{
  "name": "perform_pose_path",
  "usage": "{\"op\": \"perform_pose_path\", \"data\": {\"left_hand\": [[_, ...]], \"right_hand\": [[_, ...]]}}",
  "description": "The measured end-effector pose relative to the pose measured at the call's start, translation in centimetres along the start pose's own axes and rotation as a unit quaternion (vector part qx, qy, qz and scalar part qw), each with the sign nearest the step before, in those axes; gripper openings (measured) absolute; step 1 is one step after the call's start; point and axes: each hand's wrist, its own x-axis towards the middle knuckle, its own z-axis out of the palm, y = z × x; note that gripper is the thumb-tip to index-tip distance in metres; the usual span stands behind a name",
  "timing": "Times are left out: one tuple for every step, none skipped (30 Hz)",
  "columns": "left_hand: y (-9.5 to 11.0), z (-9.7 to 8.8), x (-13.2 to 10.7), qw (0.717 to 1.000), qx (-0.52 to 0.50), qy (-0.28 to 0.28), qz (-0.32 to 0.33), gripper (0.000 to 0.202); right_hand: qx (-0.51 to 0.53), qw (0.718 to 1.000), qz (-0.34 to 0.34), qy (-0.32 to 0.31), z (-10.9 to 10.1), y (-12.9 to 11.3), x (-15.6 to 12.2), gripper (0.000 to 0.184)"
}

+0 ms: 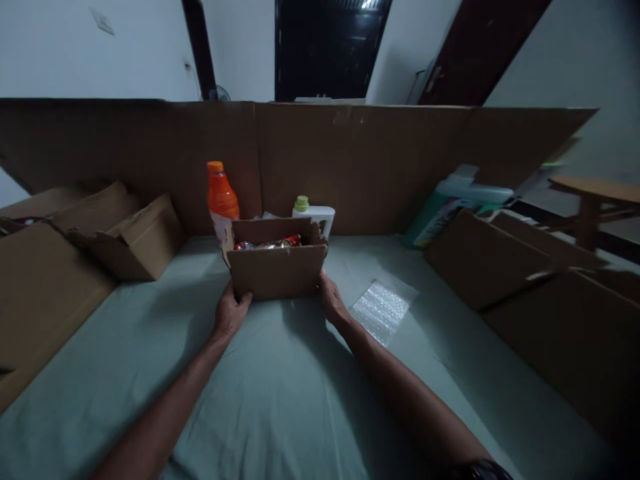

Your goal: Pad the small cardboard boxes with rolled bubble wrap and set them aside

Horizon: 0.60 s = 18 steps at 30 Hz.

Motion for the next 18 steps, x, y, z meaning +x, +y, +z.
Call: {"op": "perform_pose_path", "data": {"left_hand": [[-0.3,0.4,0.3,1.0,-0.012,0.002,-0.004,0.045],[-0.7,0.5,0.3,1.0,-0.029,0.002,-0.008,0.048],[-1.1,0.5,0.1,0.999,-0.047,0.001,-0.014,0.052],[-1.5,0.2,-0.3,0.997,-0.067,0.001,-0.023,0.056],[-1.9,-0.3,-0.8,0.996,-0.085,0.0,-0.034,0.061],[-2.3,-1.0,-1.5,0.994,-0.101,-0.001,-0.046,0.066],[-2.6,-1.6,-2.4,0.992,-0.113,-0.002,-0.059,0.07],[-2.7,-2.3,-3.2,0.99,-0.121,-0.005,-0.07,0.074],[-2.8,-3.0,-4.2,0.988,-0.128,-0.01,-0.08,0.077],[-2.7,-3.5,-5.1,0.987,-0.136,-0.018,-0.087,0.078],[-2.5,-4.0,-6.1,0.985,-0.143,-0.027,-0.095,0.077],[-2.2,-4.3,-7.0,0.983,-0.15,-0.038,-0.103,0.075],[-1.9,-4.4,-7.8,0.98,-0.157,-0.049,-0.112,0.073],[-1.5,-4.5,-8.6,0.977,-0.163,-0.061,-0.121,0.071],[-1.1,-4.6,-9.4,0.975,-0.167,-0.073,-0.129,0.069],[-0.7,-4.5,-10.0,0.973,-0.169,-0.083,-0.135,0.067],[-0.4,-4.5,-10.5,0.972,-0.169,-0.093,-0.137,0.066],[-0.1,-4.5,-11.0,0.971,-0.168,-0.101,-0.136,0.065]], "right_hand": [[-0.017,1.0,-0.002,0.004,-0.4,0.0,0.1,0.072],[-0.036,0.999,-0.004,0.007,-1.0,-0.1,-0.2,0.068],[-0.056,0.998,-0.003,0.01,-1.9,-0.1,-0.9,0.063],[-0.071,0.997,-0.001,0.014,-2.9,-0.1,-2.0,0.058],[-0.096,0.995,-0.002,0.017,-4.1,0.0,-3.3,0.053],[-0.137,0.99,-0.008,0.019,-5.4,0.1,-4.8,0.049],[-0.197,0.98,-0.017,0.017,-6.8,0.3,-6.4,0.048],[-0.272,0.962,-0.027,0.014,-8.2,0.5,-7.9,0.048],[-0.354,0.934,-0.035,0.01,-9.5,0.7,-9.3,0.047],[-0.429,0.902,-0.043,0.009,-10.7,0.9,-10.4,0.043],[-0.483,0.874,-0.049,0.01,-11.6,0.9,-11.2,0.036],[-0.511,0.858,-0.054,0.014,-12.2,0.9,-11.8,0.029],[-0.522,0.851,-0.062,0.015,-12.4,0.7,-12.1,0.026],[-0.522,0.849,-0.073,0.013,-12.2,0.3,-12.4,0.027],[-0.514,0.853,-0.089,0.004,-11.6,-0.2,-12.7,0.029],[-0.498,0.86,-0.111,-0.012,-10.5,-0.8,-13.0,0.03],[-0.473,0.87,-0.138,-0.036,-9.1,-1.5,-13.6,0.03],[-0.439,0.879,-0.169,-0.072,-7.4,-2.1,-14.3,0.031]]}}
